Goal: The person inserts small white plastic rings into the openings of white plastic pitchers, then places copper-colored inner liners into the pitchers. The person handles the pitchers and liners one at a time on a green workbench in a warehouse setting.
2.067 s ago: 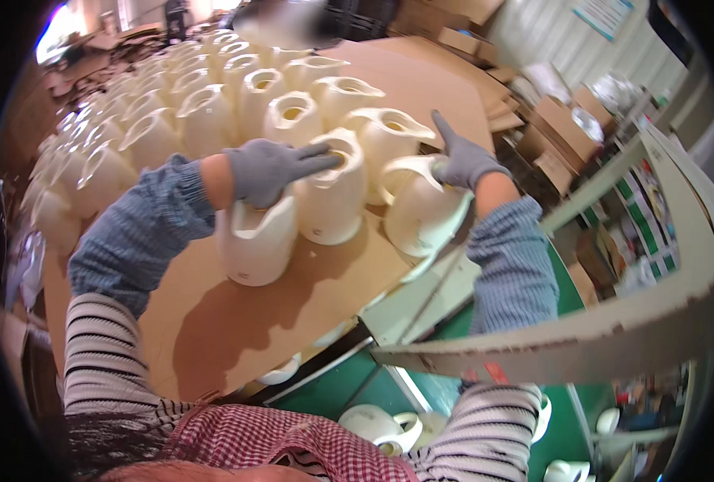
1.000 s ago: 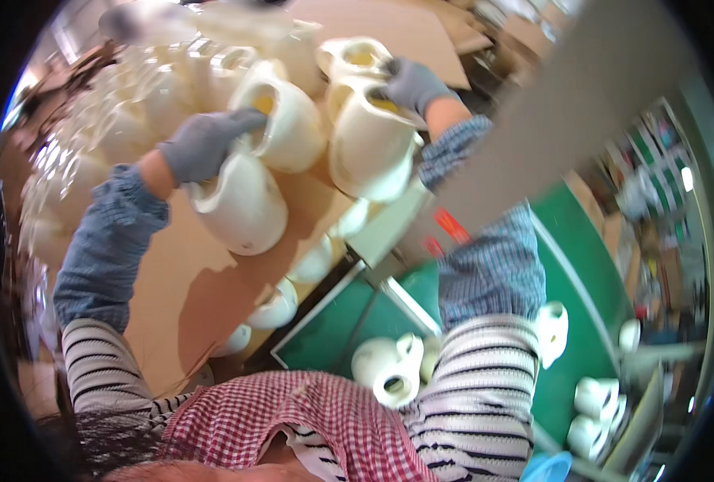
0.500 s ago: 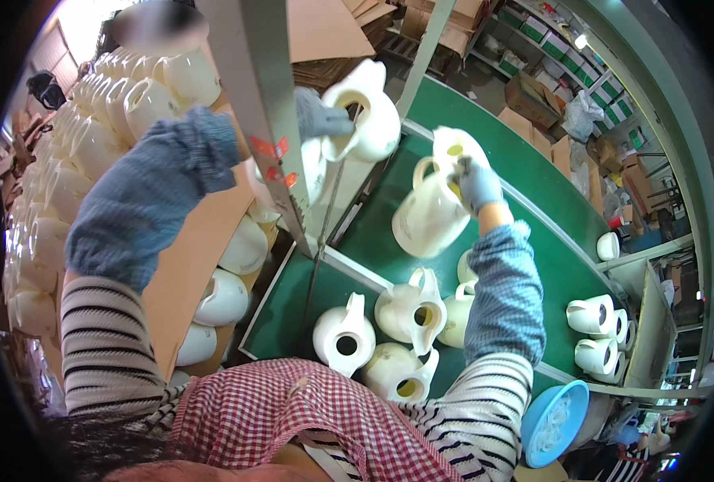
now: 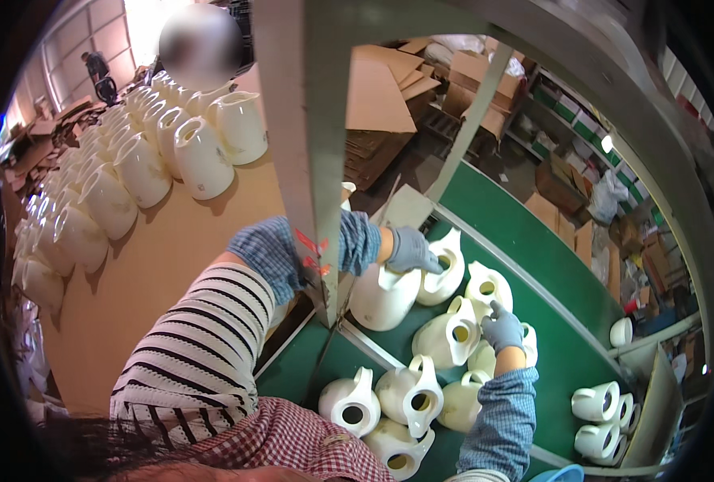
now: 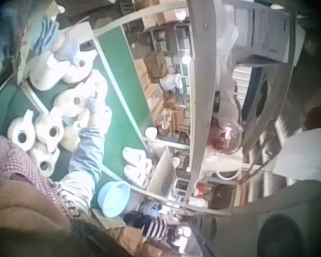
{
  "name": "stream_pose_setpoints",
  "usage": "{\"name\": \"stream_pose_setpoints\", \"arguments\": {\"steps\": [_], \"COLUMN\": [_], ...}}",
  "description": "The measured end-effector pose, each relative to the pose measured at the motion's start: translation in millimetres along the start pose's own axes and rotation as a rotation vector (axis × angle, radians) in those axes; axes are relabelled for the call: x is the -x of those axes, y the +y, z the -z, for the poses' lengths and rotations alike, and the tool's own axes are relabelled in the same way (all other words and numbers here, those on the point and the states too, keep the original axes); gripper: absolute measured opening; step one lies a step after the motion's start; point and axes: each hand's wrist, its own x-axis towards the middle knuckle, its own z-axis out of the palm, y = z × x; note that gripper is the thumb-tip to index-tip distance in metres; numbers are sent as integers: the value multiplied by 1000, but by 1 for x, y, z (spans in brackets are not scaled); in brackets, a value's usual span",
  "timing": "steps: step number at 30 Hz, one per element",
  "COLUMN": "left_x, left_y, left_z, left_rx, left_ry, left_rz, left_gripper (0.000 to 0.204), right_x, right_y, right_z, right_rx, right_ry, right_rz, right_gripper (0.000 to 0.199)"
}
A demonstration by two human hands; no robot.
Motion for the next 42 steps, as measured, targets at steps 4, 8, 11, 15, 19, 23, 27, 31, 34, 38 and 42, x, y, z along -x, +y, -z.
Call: {"name": "stream_pose_setpoints", "arguments": {"steps": [4,8,11,15,19,23,27,31,34,38,42], "left_x": [19,95,238,447,588,577,537,545,569,517,553], "left_y": [8,-45,-101,-220,-243,-267,-242,-234,-238,-212,-165], "left_z": [-3,34,67,53,6,9,29,21,15,18,21], "left_rx": [232,248,60,-566,-42,210,197,160,206,128,1], "left_ry": [-46,198,868,973,337,160,208,215,186,286,476], "left_rz": [-37,322,507,1205,1679,1699,1612,1532,1517,1530,1378], "left_gripper": [75,50,33,59,79,54,54,58,54,52,50], "right_x": [-6,23,61,86,107,118,124,124,125,140,156], "right_y": [-20,-44,-31,3,1,-47,-77,-88,-94,-81,-54], "right_z": [9,15,15,5,9,19,2,-17,-26,-25,-14], "right_rx": [-64,-337,-559,-858,-1075,-831,-921,-990,-1017,-962,-1117], "right_ry": [163,202,236,266,130,129,110,58,7,2,23], "right_rz": [72,157,227,244,86,130,247,247,259,265,280], "right_gripper": [57,50,45,40,45,45,44,46,45,44,43]}}
